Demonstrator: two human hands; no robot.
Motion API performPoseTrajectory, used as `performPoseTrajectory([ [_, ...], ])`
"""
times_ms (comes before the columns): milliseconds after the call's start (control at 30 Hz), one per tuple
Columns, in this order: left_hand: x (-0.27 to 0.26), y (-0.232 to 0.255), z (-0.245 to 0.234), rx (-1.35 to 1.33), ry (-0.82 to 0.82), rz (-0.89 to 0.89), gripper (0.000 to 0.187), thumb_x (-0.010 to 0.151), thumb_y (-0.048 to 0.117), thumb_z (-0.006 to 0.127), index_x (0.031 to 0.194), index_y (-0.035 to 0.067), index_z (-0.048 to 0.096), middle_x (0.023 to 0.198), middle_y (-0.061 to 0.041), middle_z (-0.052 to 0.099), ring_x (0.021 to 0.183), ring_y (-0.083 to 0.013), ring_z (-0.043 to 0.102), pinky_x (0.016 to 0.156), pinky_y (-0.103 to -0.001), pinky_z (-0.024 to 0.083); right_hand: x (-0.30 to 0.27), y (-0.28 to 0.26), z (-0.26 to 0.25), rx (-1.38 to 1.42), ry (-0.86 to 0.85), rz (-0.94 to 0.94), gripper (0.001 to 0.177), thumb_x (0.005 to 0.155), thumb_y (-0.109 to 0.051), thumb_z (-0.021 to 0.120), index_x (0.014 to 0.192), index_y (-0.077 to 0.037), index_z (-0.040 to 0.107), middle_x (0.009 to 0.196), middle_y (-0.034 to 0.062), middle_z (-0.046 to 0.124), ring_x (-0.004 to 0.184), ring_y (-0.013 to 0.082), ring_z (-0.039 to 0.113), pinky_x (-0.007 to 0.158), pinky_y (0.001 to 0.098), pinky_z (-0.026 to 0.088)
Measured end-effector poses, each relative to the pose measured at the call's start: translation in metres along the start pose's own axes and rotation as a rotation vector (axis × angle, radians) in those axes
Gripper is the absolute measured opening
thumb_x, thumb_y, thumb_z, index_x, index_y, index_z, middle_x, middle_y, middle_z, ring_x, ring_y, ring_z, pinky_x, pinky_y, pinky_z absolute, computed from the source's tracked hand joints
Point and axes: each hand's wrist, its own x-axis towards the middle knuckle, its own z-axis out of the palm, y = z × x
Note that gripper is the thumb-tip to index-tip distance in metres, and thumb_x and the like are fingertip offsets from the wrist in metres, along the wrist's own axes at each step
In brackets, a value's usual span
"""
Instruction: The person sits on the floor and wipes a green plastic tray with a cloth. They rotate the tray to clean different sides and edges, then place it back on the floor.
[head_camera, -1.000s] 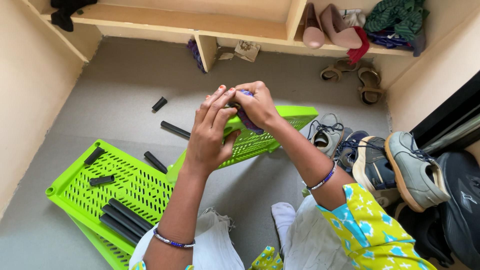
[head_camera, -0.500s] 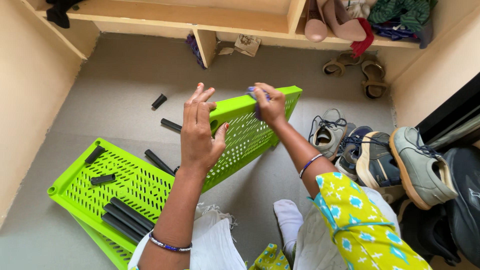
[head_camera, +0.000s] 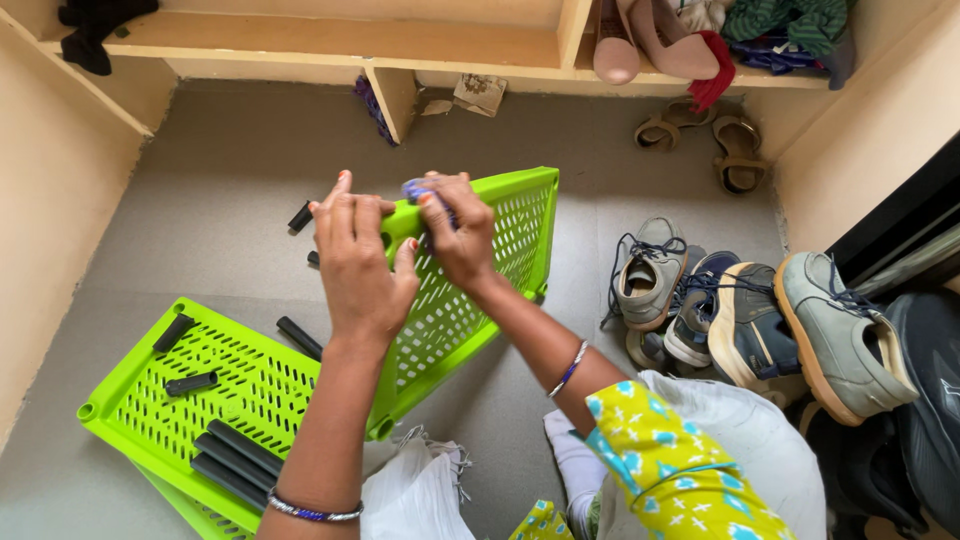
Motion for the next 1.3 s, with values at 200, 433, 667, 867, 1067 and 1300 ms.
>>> performPoseTrajectory([
  [200,-0.003,-0.01,-0.001,-0.003,-0.005,-0.018,0.045,0.076,0.003,0.079,0.114,0.002,0.056,0.13,-0.023,0.054,0.141,-0.0435,0.043,0.122,-0.062,0.026,0.004,0.055,-0.009,-0.094,0.122,0.024,0.023,0.097,-0.021,0.065,0.104,-0.003,0.077,0.11,0.0171,0.077,0.111,0.0313,0.073,0.121,0.049,0.035],
  [433,-0.005,0.001,-0.002,-0.027,-0.023,0.013,0.041,0.075,0.003,0.078,0.11,0.003,0.057,0.121,-0.017,0.059,0.138,-0.0387,0.049,0.123,-0.062,0.028,-0.01,0.231,-0.08,-0.272,0.305,0.434,0.038,0.102,-0.035,0.055,0.127,-0.011,0.071,0.136,0.0177,0.068,0.135,0.0365,0.058,0.114,0.0395,0.042],
  [667,0.006,-0.013,-0.001,-0.014,-0.003,-0.045,0.037,0.077,0.004,0.075,0.109,0.002,0.058,0.124,-0.021,0.058,0.135,-0.0411,0.049,0.121,-0.059,0.03,-0.08,0.263,-0.058,-0.318,0.077,0.728,0.058,0.107,-0.038,0.043,0.16,-0.018,0.03,0.165,0.0178,0.026,0.151,0.0401,0.022,0.12,0.043,0.019],
  [867,0.011,-0.026,0.004,-0.019,0.041,-0.092,0.018,0.092,0.0,0.068,0.109,0.0,0.06,0.127,-0.021,0.059,0.129,-0.041,0.052,0.108,-0.051,0.041,-0.051,0.115,0.012,0.006,0.177,0.464,0.053,0.108,-0.028,0.039,0.16,-0.018,0.038,0.168,0.0104,0.036,0.157,0.0324,0.03,0.126,0.0405,0.028],
  [1067,0.016,-0.031,0.011,0.002,0.071,-0.194,0.016,0.092,-0.004,0.066,0.107,-0.001,0.062,0.122,-0.021,0.06,0.125,-0.0399,0.054,0.106,-0.049,0.043,-0.069,-0.065,0.045,0.012,-0.014,-0.023,0.049,0.115,-0.03,0.039,0.16,-0.01,0.04,0.171,0.015,0.032,0.165,0.0351,0.021,0.136,0.0478,0.02],
  [1300,0.011,-0.024,0.032,0.02,0.146,-0.16,0.017,0.089,-0.005,0.07,0.104,0.0,0.063,0.12,-0.02,0.062,0.129,-0.04,0.053,0.114,-0.054,0.036,-0.095,0.021,0.021,-0.06,0.042,-0.025,0.051,0.115,-0.036,0.034,0.156,-0.009,0.046,0.168,0.0137,0.038,0.164,0.0354,0.022,0.136,0.0505,0.017],
])
